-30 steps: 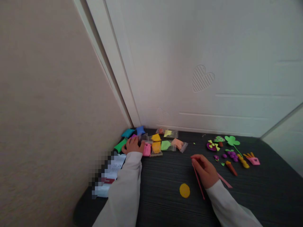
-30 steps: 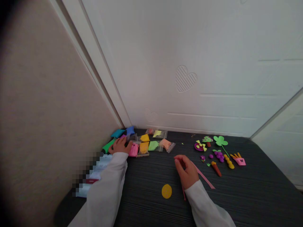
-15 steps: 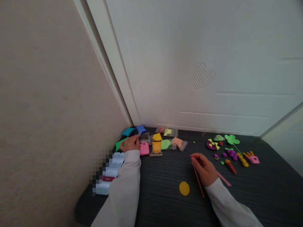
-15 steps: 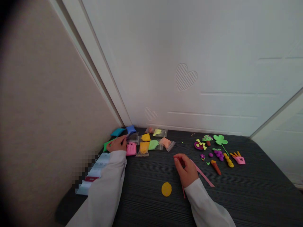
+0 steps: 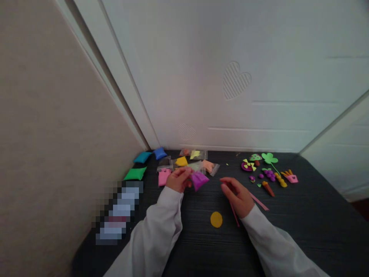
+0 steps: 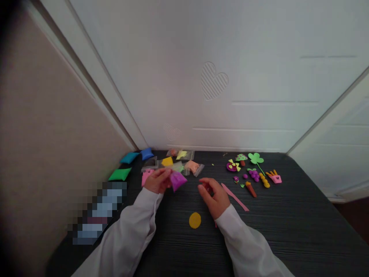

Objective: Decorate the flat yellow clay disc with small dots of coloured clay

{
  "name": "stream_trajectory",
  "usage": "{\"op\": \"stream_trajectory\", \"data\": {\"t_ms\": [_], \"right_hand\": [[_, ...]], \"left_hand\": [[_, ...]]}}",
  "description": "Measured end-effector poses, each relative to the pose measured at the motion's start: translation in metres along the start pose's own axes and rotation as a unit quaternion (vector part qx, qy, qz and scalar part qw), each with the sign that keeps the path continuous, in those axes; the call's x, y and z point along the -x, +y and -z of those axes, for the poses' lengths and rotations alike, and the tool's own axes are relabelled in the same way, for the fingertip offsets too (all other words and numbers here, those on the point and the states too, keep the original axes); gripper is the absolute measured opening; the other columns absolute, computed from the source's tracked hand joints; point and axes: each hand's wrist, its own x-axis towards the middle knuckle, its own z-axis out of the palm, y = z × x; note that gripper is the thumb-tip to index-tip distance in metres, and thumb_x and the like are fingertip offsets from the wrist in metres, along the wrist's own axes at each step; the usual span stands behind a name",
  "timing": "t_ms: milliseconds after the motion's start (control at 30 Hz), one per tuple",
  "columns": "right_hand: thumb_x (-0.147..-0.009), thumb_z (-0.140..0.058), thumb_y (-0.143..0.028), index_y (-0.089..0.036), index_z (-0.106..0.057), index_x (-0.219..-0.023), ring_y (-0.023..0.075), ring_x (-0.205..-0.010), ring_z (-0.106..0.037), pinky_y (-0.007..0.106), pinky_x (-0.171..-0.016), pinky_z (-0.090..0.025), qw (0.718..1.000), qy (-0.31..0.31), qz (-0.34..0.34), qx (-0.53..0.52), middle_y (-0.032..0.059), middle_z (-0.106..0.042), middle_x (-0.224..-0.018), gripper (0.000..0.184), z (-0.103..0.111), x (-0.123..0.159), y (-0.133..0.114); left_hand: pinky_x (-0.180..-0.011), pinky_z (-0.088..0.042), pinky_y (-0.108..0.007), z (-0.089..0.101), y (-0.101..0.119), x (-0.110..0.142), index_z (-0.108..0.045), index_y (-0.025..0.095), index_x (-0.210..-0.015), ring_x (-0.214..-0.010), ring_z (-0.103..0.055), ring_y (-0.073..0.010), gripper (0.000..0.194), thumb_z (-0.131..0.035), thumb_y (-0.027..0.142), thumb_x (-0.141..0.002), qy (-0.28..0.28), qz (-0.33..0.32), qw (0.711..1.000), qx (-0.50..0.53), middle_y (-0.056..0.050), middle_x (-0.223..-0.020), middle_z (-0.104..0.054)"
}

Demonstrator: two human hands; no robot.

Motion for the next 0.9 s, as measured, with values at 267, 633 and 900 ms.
{"op": "stream_trajectory", "data": {"t_ms": [267, 633, 900], "right_hand": [[-0.072, -0.048, -0.043, -0.021, -0.058, -0.091, 0.0179, -0.078, -0.053, 0.031, -0.071, -0.039, 0.988, -0.066, 0.030, 0.135, 0.0037, -0.062, -0.085, 0.031, -0.001, 0.006, -0.011], [-0.074, -0.051, -0.039, -0.023, -0.057, -0.092, 0.0166, -0.082, -0.054, 0.037, -0.084, -0.024, 0.938, 0.022, 0.175, 0.299, 0.0026, -0.063, -0.088, 0.025, 0.000, 0.003, -0.001], [-0.075, -0.049, -0.038, -0.022, -0.056, -0.092, 0.0165, -0.082, -0.053, 0.037, -0.086, -0.023, 0.935, 0.032, 0.178, 0.307, 0.0027, -0.063, -0.088, 0.024, 0.001, 0.004, -0.001]], "left_hand": [[-0.048, -0.050, -0.025, -0.014, -0.005, 0.033, -0.052, 0.018, -0.087, -0.058, -0.056, -0.0096, 0.026, -0.061, 0.026, -0.064, -0.209, 0.032, 0.977, -0.006, -0.001, -0.078, -0.056], [-0.080, -0.041, -0.034, -0.006, 0.001, 0.039, -0.059, 0.020, -0.078, -0.081, -0.050, -0.0142, 0.015, -0.061, 0.015, -0.064, -0.065, -0.506, 0.757, -0.408, -0.001, -0.078, -0.058], [-0.073, -0.042, -0.030, -0.006, 0.003, 0.039, -0.058, 0.017, -0.074, -0.072, -0.051, -0.0124, 0.007, -0.058, 0.016, -0.067, -0.131, -0.499, 0.750, -0.414, -0.001, -0.071, -0.060]]}}
